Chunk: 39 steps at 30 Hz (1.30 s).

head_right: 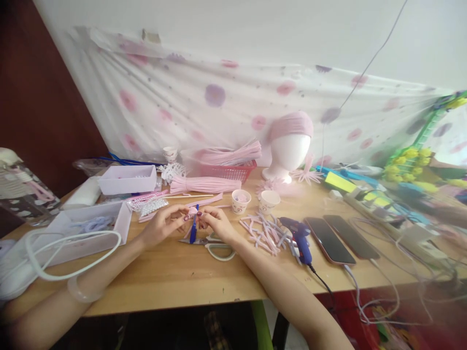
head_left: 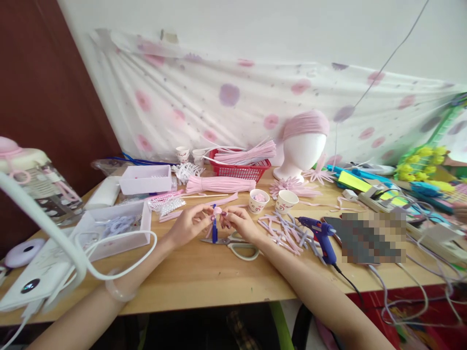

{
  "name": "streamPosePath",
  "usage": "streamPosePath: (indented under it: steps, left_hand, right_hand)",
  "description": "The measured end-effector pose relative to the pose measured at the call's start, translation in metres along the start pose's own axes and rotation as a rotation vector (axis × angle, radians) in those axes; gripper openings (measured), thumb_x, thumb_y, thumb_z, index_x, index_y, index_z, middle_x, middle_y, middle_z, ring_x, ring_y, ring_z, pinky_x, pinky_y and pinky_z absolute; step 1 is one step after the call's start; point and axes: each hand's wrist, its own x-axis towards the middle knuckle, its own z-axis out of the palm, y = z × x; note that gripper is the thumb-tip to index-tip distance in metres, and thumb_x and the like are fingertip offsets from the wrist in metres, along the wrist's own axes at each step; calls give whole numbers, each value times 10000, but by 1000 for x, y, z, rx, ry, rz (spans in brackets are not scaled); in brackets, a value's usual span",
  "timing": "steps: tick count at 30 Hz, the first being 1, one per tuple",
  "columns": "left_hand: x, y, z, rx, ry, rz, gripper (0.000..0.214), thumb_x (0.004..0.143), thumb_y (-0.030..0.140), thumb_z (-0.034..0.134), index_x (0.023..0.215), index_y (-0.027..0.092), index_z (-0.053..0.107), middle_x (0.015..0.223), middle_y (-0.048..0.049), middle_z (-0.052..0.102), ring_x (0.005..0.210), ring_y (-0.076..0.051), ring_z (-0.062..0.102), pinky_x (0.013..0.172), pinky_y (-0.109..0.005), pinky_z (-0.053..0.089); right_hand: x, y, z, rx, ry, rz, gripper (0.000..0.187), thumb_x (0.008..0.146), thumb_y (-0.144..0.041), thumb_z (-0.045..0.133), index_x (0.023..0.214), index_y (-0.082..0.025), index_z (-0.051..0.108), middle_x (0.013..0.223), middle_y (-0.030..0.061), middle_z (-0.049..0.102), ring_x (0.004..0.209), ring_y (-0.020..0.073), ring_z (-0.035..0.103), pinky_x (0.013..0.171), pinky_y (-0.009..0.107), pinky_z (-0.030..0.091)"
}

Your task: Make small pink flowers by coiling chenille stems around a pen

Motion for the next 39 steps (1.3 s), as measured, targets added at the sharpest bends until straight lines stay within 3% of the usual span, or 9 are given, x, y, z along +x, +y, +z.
streamPosePath:
  steps: [3,7,9,12,15,18,21,29,39]
  left_hand:
    - [2,1,0,-244,-93,-168,364,795,454,598,974,138,622,713,-13,629,568,-131,594,537,-267,547]
    - [3,-6,3,-333,-49,-186,325,722,376,690,920,129,619,687,6,624,572,-110,593,549,-242,547]
    - [4,-11,5,-287,25,-149,311,706,355,696,907,131,619,765,-22,661,621,-129,623,562,-257,557]
    - [4,-17,6,-33,187,-13,227,720,289,678,885,145,621,805,-39,689,686,-158,657,611,-278,568]
    - [3,-20,6,250,288,180,132,749,202,640,875,163,631,825,-32,691,669,-143,655,612,-260,563]
    - [0,-19,7,389,290,333,109,761,142,619,866,169,633,824,-23,673,628,-118,630,577,-231,555]
    - [-2,-16,8,438,255,422,120,780,109,598,871,171,644,815,-23,659,668,-122,640,620,-235,567]
    - [-1,-11,6,284,198,393,187,810,149,596,965,158,699,967,-86,693,784,-156,695,654,-242,599]
    - [3,-15,3,433,227,495,171,858,155,559,919,164,718,940,-80,739,884,-182,687,809,-298,557]
  right_hand:
    - [-4,-2,-2,-108,24,-45,206,817,-312,551,668,-170,562,586,-16,522,553,115,449,552,235,359]
    - [-6,-2,-1,-463,25,-250,159,868,-227,482,796,-171,612,694,20,596,649,151,524,628,263,407]
    - [-7,-2,-2,-607,73,-355,145,861,-208,496,905,-174,629,816,52,626,777,187,559,736,308,436]
    - [-7,-4,-2,-718,262,-421,184,824,-206,568,995,-170,623,958,88,612,937,228,543,855,368,419]
    - [-7,-7,2,-690,283,-367,102,829,-218,579,894,-164,636,835,60,607,803,192,553,745,315,445]
    - [-9,-8,10,-592,142,-235,149,871,-239,542,907,-159,662,755,37,626,650,145,540,601,250,428]
    - [-9,-6,15,-544,96,-163,197,896,-251,511,941,-157,678,761,40,656,637,138,545,583,235,418]
    - [-8,-6,10,-577,72,-205,215,891,-197,447,755,-161,609,666,16,584,630,139,514,590,232,392]
    - [-8,-3,9,-642,59,-240,187,880,-162,427,769,-175,577,677,12,577,629,138,510,623,241,395]
